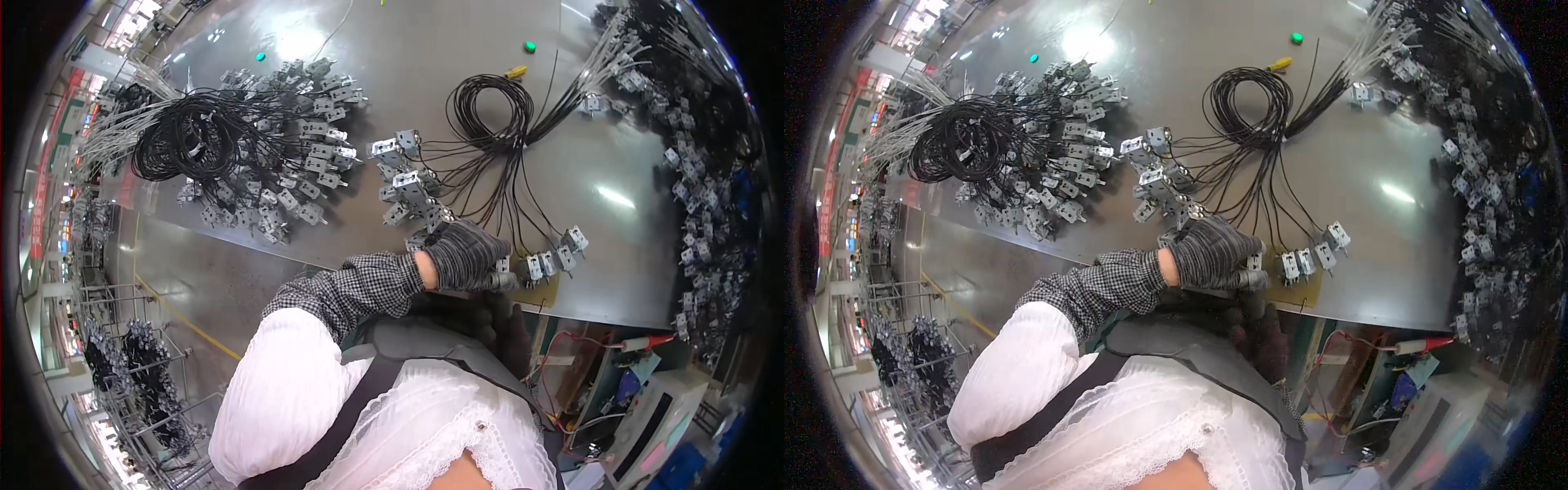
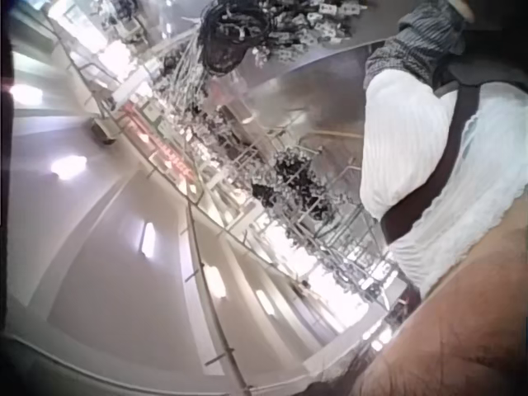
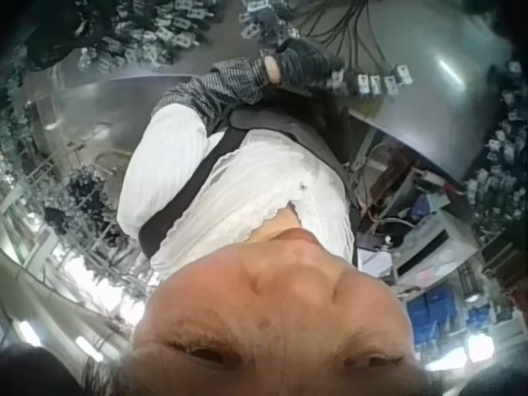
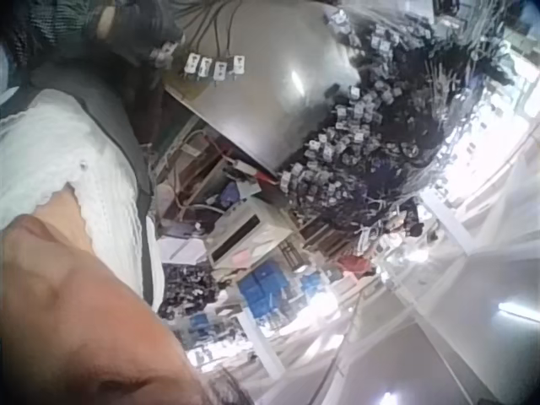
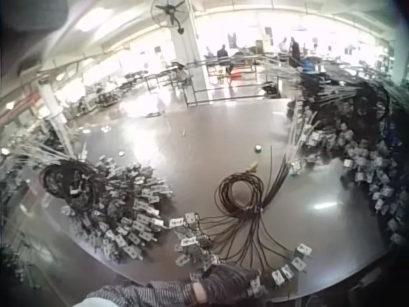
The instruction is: The recorder is assembling electrical components by connecting wires to terminal blocks at a manual assembly station.
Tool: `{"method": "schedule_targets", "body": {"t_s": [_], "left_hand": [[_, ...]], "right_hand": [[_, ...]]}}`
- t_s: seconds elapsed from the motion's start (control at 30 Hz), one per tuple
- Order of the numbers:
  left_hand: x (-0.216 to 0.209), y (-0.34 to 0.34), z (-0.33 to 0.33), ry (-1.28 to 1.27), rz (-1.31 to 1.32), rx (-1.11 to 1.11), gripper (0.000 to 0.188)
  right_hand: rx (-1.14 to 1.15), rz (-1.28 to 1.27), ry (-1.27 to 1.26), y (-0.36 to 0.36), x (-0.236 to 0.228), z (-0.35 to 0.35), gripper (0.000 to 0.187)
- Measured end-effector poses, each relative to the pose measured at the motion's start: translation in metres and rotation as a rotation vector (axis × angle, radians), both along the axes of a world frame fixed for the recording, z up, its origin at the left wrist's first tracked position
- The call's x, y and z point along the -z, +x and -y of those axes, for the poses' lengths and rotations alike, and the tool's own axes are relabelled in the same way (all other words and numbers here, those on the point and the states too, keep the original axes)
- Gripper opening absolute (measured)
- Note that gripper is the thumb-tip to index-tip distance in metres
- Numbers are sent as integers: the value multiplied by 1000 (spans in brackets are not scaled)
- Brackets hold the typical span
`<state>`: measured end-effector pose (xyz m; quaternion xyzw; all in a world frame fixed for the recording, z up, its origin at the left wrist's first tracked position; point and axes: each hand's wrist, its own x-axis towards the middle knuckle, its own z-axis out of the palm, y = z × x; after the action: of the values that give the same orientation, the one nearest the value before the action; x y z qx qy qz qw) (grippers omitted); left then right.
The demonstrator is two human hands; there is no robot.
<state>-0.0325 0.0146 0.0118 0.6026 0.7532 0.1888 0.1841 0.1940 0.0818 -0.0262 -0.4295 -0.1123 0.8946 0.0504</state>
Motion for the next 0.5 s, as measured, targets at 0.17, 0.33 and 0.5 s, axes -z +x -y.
{"method": "schedule_targets", "body": {"t_s": [0.17,0.33,0.5], "left_hand": [[12,-1,7,55,-37,20,46],[11,6,0,97,-43,-28,47],[14,14,6,183,-51,-101,48]], "right_hand": [[-504,227,1128,-19,-19,2,34],[-428,64,1227,-10,-6,-14,31],[-548,86,1519,-3,13,-12,33]]}}
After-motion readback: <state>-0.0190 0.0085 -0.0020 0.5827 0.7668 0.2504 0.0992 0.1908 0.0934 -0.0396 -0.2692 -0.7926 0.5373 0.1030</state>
